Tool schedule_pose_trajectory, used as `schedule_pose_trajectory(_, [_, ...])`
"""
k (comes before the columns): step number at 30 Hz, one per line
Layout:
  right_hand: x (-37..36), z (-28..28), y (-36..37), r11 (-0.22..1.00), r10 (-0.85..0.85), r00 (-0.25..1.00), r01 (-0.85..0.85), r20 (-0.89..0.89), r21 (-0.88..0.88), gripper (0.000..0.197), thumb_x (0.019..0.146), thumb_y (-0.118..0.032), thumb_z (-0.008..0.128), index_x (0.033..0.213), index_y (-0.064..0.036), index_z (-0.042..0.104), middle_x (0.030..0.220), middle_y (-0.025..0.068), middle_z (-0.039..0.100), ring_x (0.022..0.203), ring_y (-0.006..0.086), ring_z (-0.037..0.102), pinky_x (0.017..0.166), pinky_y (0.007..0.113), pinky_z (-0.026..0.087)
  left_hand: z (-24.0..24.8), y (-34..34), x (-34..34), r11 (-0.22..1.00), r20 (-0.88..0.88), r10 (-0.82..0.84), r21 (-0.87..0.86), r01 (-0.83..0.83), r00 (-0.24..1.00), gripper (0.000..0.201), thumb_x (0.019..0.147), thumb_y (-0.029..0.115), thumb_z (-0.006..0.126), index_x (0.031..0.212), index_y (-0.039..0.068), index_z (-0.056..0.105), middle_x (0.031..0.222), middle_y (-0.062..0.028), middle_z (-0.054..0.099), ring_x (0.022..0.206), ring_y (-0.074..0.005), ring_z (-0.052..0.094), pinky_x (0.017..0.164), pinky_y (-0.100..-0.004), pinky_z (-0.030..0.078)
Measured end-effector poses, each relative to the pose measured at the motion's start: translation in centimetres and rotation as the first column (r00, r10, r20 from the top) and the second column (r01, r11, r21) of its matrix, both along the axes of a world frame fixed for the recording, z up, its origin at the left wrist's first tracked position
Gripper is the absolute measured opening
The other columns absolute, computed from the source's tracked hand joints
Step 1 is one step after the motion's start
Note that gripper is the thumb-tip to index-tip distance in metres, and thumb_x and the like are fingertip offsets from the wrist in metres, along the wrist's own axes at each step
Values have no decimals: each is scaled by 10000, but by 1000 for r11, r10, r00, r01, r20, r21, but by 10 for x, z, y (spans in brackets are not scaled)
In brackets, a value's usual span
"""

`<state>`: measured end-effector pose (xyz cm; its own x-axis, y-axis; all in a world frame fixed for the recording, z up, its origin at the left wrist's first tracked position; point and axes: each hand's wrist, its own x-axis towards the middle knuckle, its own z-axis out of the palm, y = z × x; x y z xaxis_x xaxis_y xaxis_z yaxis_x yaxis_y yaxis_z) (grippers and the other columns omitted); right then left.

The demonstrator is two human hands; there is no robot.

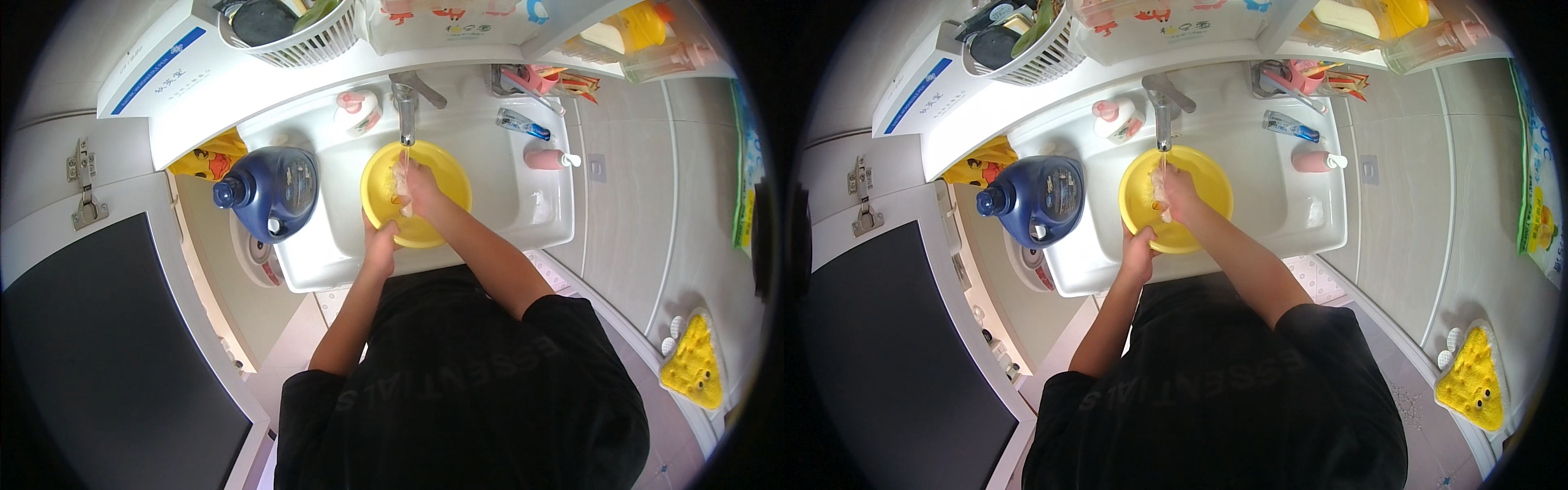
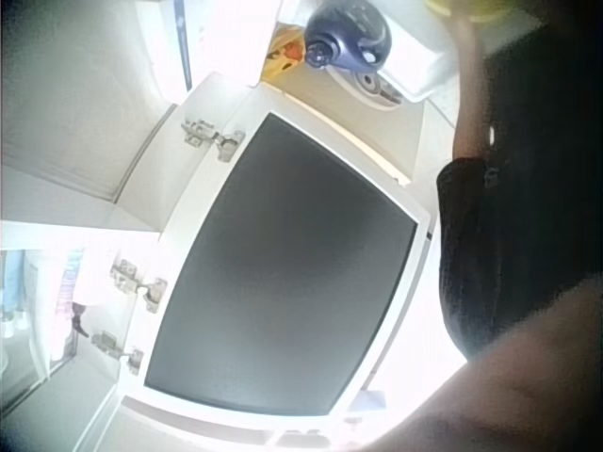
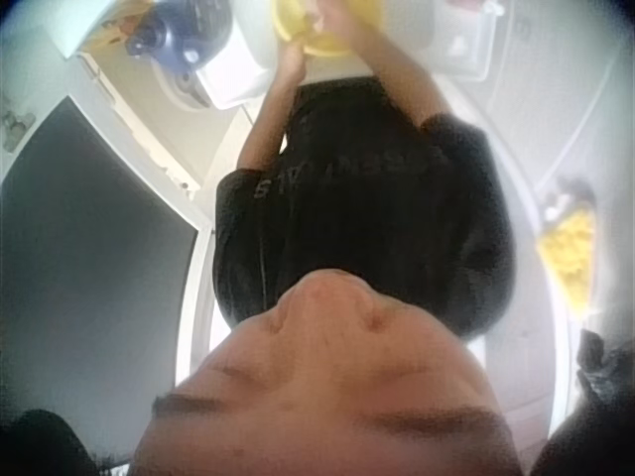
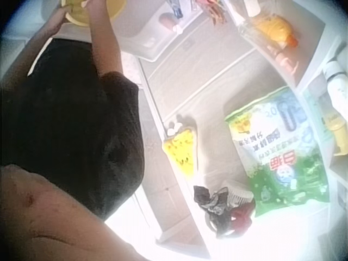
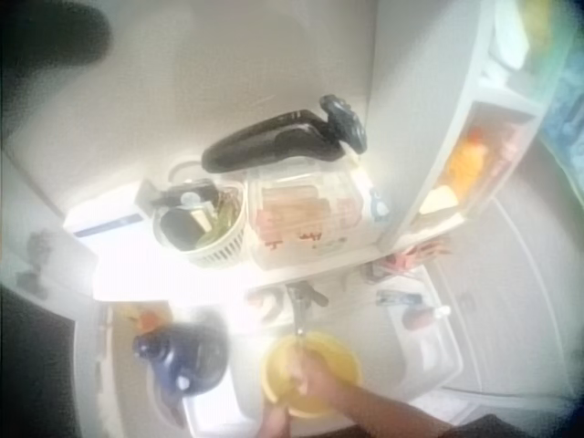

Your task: The person washes a piece of cloth in a yellow bowl by hand at a sink, rinsing and wringing the fabric.

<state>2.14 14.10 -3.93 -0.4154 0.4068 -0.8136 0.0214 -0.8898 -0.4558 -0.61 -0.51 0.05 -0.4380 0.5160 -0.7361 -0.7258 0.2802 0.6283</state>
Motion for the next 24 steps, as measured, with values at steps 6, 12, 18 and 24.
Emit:
schedule_pose_trajectory(6, [8, -9, 3, 993, 95, 996, -95, 4, 71, 242, 962, -283, 572, 883, -55, 598, 811, 32, 580, 605, 139, 535, 457, 305, 381, -1, -3, 1, 999, -4, 25, -22, -25, 1000, 750, 762, -12, 459, 1462, 165, 256, 1283, -130, 506, 1080, -287, 607, 740, -425, 597])
schedule_pose_trajectory(12, [23, -3, -3, 540, 433, 882, -420, 187, 729, 238, 878, -178, 634, 1081, -53, 636, 1071, 136, 631, 1008, 261, 617, 825, 404, 500, -4, -7, -2, 999, 30, 33, 42, -34, 999, 729, 759, -26, 455, 1444, 153, 284, 1265, -119, 513, 1065, -281, 615, 732, -409, 594])
schedule_pose_trajectory(18, [39, 12, -11, -320, 282, 607, -671, 743, 669, 480, 826, -140, 632, 1304, -147, 587, 1307, 188, 530, 1248, 442, 438, 1037, 504, 371, -12, -9, -6, 992, 66, 59, 107, -66, 996, 773, 759, -41, 468, 1484, 127, 259, 1332, -134, 468, 1194, -285, 519, 884, -400, 541])
schedule_pose_trajectory(24, [37, -24, 1, -157, 351, 411, -860, 842, 486, 440, 845, -151, 638, 1279, -115, 575, 1231, 189, 565, 1141, 359, 555, 969, 449, 445, -9, -8, 2, 996, 66, 68, 56, -71, 996, 779, 742, -66, 458, 1476, 117, 270, 1334, -136, 468, 1201, -283, 513, 912, -397, 527])
